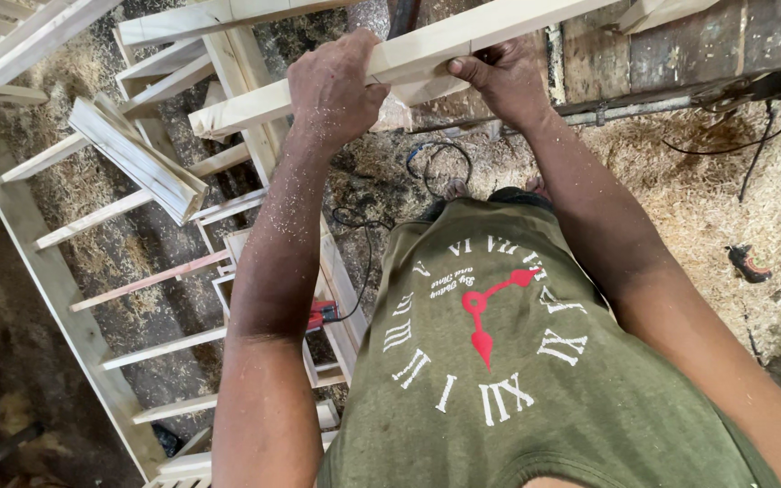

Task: The person hammers nails into a slatted wooden furniture frame, holding long wood rails and slats in place with one hand while driving nails with a hammer in the other. They reposition rails, add small wood blocks, and continue nailing along the frame.

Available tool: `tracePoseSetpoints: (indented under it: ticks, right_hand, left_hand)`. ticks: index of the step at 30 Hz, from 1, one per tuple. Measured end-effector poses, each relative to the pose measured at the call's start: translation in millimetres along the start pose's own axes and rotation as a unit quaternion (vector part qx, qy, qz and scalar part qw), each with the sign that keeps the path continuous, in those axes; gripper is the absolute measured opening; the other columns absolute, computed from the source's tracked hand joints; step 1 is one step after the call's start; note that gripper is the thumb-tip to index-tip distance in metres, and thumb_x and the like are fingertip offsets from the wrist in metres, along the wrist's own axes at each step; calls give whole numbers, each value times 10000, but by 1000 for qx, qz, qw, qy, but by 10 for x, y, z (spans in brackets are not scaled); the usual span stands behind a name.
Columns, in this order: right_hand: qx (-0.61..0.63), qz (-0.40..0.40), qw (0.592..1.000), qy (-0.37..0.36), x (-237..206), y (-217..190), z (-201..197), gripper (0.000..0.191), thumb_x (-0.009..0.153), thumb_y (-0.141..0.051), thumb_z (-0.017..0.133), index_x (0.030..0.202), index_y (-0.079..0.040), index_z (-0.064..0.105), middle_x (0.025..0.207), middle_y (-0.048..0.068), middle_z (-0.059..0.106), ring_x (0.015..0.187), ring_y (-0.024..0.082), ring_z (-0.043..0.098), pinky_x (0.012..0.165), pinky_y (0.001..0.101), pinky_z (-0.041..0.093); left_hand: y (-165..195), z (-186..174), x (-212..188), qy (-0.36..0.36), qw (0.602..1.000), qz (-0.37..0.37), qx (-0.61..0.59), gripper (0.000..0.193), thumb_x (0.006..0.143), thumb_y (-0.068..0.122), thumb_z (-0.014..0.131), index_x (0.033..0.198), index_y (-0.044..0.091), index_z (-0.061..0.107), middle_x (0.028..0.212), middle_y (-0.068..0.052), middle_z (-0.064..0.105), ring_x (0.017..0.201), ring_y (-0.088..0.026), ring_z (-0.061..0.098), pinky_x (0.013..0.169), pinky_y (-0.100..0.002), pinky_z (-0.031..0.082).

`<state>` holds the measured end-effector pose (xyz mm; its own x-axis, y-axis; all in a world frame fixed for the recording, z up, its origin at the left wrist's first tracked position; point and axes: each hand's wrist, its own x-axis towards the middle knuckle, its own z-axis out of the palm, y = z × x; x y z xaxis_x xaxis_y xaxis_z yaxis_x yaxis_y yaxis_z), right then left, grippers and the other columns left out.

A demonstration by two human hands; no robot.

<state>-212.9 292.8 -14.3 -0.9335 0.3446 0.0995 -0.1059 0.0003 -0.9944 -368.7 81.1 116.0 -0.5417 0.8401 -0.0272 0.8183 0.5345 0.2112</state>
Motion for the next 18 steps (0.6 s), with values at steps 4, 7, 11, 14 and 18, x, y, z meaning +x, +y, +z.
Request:
tracePoseSetpoints:
  ticks: [4, 7, 11, 14, 18]
  right_hand:
    - [3, -15, 1000, 6, -6, 8, -5, 327, 992, -352, 804, 1160, -79, 740, 1037, 75, 773, 976, 164, 728, 860, 343, 624]
    - [-29, 11, 999, 20, -11, -1, -6, 308, 987, -352, 793, 1143, -91, 743, 1018, 65, 779, 945, 160, 745, 839, 343, 645]
    - [-55, 0, 998, 26, -19, -30, -8, 299, 999, -350, 782, 1142, -90, 744, 1009, 64, 783, 935, 163, 753, 845, 350, 658]
    - [-51, 21, 998, 32, -32, -45, -2, 291, 999, -342, 776, 1140, -88, 747, 1014, 59, 783, 938, 159, 749, 842, 339, 659]
    - [-28, -3, 999, 39, -53, -74, 17, 271, 1001, -310, 786, 1147, -85, 748, 987, 66, 776, 918, 160, 733, 827, 340, 634]
  left_hand:
    - [-5, 3, -4, 21, 1000, 21, -4, 411, 860, 295, 850, 1171, 136, 635, 920, -60, 722, 838, -212, 682, 742, -434, 503]
    - [-4, 12, -2, 21, 1000, 21, -7, 445, 853, 327, 858, 1177, 116, 638, 897, -67, 720, 806, -215, 678, 727, -435, 501]
    - [9, 13, 17, 22, 999, 21, -16, 419, 891, 325, 850, 1184, 112, 638, 896, -58, 721, 783, -209, 674, 720, -433, 499]
    - [32, -6, 35, 20, 1000, 12, -18, 422, 874, 328, 853, 1170, 115, 640, 896, -55, 721, 778, -209, 674, 719, -441, 498]
    - [73, -53, 38, -4, 1000, -1, -3, 424, 876, 348, 854, 1155, 113, 638, 873, -66, 712, 773, -222, 673, 714, -459, 492]
